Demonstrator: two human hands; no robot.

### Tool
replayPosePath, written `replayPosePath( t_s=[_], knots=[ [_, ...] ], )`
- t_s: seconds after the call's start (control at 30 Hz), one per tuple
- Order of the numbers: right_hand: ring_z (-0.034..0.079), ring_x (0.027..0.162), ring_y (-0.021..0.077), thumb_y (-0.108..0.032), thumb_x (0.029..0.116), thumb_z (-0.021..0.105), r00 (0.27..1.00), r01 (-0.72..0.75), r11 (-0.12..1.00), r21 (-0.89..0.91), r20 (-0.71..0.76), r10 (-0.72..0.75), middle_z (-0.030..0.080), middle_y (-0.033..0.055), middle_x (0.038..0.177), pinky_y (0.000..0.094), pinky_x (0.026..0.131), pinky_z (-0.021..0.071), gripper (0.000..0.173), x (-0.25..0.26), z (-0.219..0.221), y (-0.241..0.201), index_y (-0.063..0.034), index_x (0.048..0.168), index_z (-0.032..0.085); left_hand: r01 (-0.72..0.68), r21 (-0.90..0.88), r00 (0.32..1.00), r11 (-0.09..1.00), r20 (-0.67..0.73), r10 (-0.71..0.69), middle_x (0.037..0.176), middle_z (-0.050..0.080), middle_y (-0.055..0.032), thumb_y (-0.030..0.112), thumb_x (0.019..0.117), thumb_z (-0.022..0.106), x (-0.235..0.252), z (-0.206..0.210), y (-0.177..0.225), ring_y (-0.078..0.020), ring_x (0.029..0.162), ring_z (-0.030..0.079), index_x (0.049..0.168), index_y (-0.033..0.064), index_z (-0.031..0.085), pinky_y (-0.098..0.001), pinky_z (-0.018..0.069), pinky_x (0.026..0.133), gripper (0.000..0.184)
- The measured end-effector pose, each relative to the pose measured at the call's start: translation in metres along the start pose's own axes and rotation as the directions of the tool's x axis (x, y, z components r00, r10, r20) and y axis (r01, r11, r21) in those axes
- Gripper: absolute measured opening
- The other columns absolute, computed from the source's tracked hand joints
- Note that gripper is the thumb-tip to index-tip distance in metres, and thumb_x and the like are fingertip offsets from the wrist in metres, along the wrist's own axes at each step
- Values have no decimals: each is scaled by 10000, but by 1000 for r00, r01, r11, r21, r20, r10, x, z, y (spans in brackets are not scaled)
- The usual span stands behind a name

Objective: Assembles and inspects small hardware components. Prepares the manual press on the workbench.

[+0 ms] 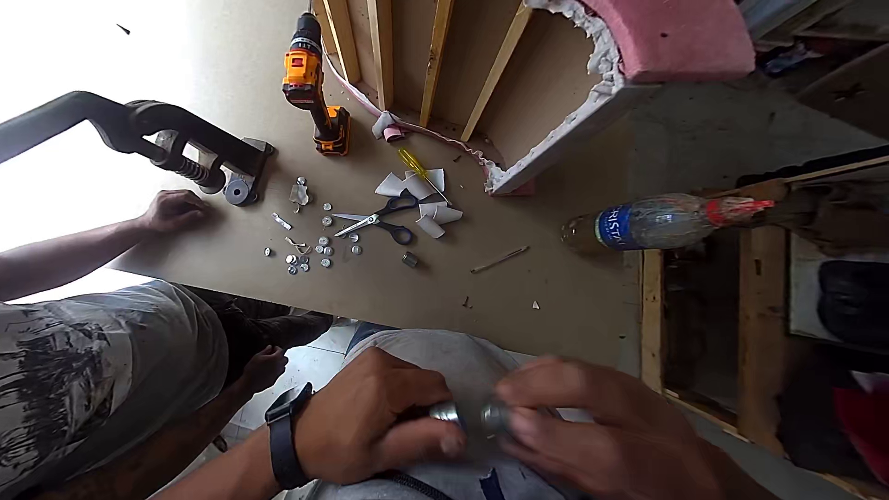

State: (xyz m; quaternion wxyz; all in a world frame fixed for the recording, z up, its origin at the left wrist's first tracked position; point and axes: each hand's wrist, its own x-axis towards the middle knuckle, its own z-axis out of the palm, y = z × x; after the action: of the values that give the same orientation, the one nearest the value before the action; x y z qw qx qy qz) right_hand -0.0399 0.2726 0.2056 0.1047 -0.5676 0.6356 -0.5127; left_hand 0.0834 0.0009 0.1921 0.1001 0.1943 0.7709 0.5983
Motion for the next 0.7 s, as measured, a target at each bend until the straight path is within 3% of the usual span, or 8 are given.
replayPosePath(
  t_s=[0.1, 0.2, 0.33, 0.57, 0.7],
  knots=[
    [672, 1126, 227, -131, 902, 791, 999, -26, 1000, -7, -29, 26, 645, 41, 1207, 384, 904, 631, 334, -6, -17, 4, -197, 1182, 622, 25, -143, 999, 989, -26, -29, 730, 620, -37, 457, 1077, 482, -9, -3, -5, -106, 663, 595, 936, 46, 687, -288, 510, 599, 480],
    [676, 1134, 217, -159, 906, 801, 998, -56, 997, 51, -16, 57, 676, 74, 1200, 350, 925, 618, 310, 1, -11, -1, -142, 1181, 658, 26, -160, 998, 987, -60, -36, 781, 650, -45, 471, 1031, 583, -2, -1, -4, -95, 698, 611, 1013, 27, 696, -268, 533, 638, 459],
    [668, 1146, 199, -169, 920, 789, 997, -72, 996, 52, 1, 72, 678, 66, 1206, 332, 942, 607, 291, 5, -7, 5, -143, 1191, 687, 35, -164, 995, 986, -86, -49, 748, 631, -28, 480, 1006, 624, 7, 4, -3, -80, 658, 588, 979, 34, 690, -251, 506, 594, 452],
    [667, 1161, 237, -118, 934, 764, 998, -37, 988, 148, 46, 31, 686, 83, 1227, 374, 961, 608, 273, 9, -4, 12, -135, 1201, 713, 61, -225, 997, 972, 63, -48, 735, 562, -32, 456, 1073, 492, 16, 1, 4, -105, 667, 549, 949, 33, 644, -272, 464, 592, 467],
    [671, 1156, 232, -123, 916, 786, 999, -40, 984, 173, 18, 37, 690, 76, 1223, 367, 963, 610, 302, 10, -2, 10, -137, 1209, 711, 84, -248, 995, 965, 68, -69, 724, 553, -23, 449, 1082, 472, 15, 4, 6, -92, 651, 536, 947, 36, 641, -262, 448, 576, 465]
  ],
)
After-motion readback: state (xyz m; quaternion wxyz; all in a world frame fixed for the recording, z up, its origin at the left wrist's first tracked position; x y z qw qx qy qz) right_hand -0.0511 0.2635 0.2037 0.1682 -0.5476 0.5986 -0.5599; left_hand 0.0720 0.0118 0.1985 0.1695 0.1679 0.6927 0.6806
